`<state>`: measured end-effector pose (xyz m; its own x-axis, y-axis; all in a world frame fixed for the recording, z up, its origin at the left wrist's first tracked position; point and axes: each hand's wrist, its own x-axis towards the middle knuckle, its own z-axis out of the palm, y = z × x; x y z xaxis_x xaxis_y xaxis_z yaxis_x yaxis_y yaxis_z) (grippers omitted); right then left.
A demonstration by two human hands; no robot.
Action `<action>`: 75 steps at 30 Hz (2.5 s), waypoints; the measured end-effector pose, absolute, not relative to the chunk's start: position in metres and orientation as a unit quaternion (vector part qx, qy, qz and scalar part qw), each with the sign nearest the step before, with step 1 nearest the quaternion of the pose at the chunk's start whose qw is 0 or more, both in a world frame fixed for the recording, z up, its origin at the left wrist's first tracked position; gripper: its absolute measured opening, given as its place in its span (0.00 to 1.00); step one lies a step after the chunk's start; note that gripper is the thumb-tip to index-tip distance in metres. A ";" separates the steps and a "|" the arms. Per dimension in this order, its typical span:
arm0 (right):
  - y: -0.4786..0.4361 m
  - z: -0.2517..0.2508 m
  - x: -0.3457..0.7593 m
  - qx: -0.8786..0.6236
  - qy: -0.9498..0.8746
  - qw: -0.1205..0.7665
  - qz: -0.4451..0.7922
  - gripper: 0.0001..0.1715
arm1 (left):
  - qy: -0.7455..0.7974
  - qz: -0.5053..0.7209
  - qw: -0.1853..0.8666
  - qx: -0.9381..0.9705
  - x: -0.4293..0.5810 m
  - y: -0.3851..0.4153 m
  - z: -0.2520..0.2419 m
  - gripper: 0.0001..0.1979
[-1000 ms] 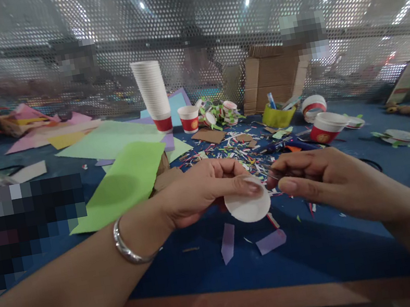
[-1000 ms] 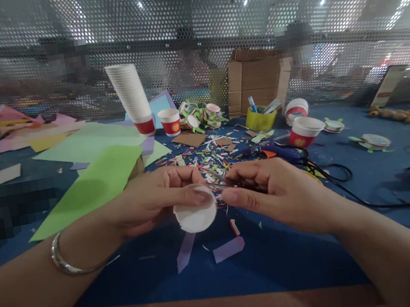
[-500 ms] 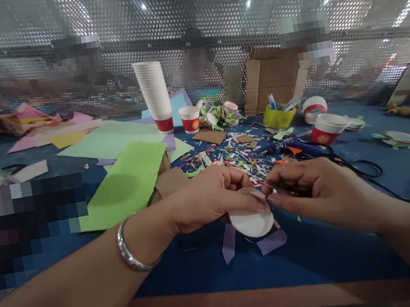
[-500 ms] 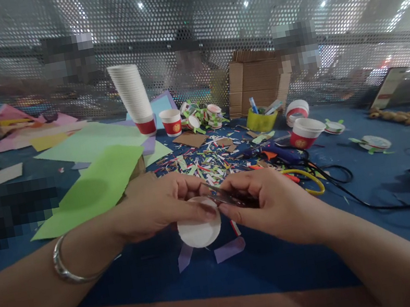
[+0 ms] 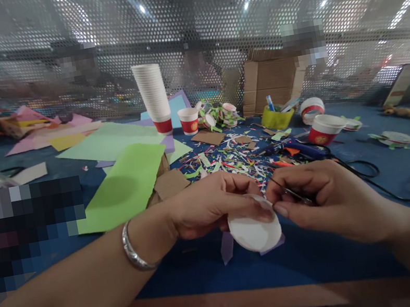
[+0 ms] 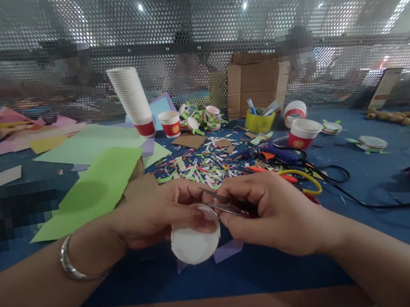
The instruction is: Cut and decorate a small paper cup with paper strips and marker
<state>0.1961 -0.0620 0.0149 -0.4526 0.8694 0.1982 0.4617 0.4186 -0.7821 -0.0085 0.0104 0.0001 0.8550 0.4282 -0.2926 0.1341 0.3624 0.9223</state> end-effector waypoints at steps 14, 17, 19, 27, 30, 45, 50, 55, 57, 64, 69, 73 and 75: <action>-0.064 0.009 0.194 -0.387 -0.811 0.243 0.366 0.09 | 0.228 0.012 0.763 0.604 -0.010 0.010 0.007 0.07; -0.064 0.008 0.191 -0.395 -0.813 0.238 0.354 0.09 | 0.242 -0.001 0.757 0.606 -0.010 0.009 0.010 0.06; -0.064 0.008 0.191 -0.393 -0.815 0.242 0.350 0.09 | 0.253 -0.001 0.750 0.612 -0.010 0.008 0.011 0.06; -0.060 0.010 0.197 -0.434 -0.787 0.304 0.316 0.09 | 0.245 0.072 0.779 0.573 -0.014 0.014 0.006 0.08; -0.056 0.013 0.200 -0.462 -0.781 0.315 0.279 0.14 | 0.276 0.110 0.787 0.541 -0.017 0.017 0.009 0.13; -0.048 0.009 0.211 -0.519 -0.800 0.243 0.179 0.24 | 0.316 0.223 0.740 0.551 -0.018 0.027 0.003 0.14; -0.048 0.011 0.209 -0.506 -0.810 0.243 0.168 0.23 | 0.314 0.222 0.722 0.574 -0.016 0.024 0.003 0.15; -0.049 0.011 0.207 -0.505 -0.816 0.230 0.165 0.23 | 0.306 0.220 0.714 0.590 -0.016 0.022 0.001 0.15; -0.049 0.011 0.207 -0.504 -0.816 0.228 0.168 0.24 | 0.305 0.219 0.714 0.591 -0.016 0.021 0.002 0.15; -0.048 0.010 0.208 -0.501 -0.817 0.232 0.165 0.24 | 0.302 0.213 0.717 0.591 -0.015 0.021 0.002 0.15; -0.048 0.009 0.210 -0.504 -0.814 0.230 0.176 0.25 | 0.299 0.210 0.731 0.577 -0.015 0.023 0.000 0.14; -0.048 0.008 0.211 -0.499 -0.814 0.232 0.184 0.25 | 0.294 0.203 0.757 0.547 -0.014 0.022 0.001 0.14; -0.049 0.008 0.211 -0.498 -0.812 0.239 0.187 0.25 | 0.283 0.200 0.776 0.527 -0.013 0.021 0.003 0.15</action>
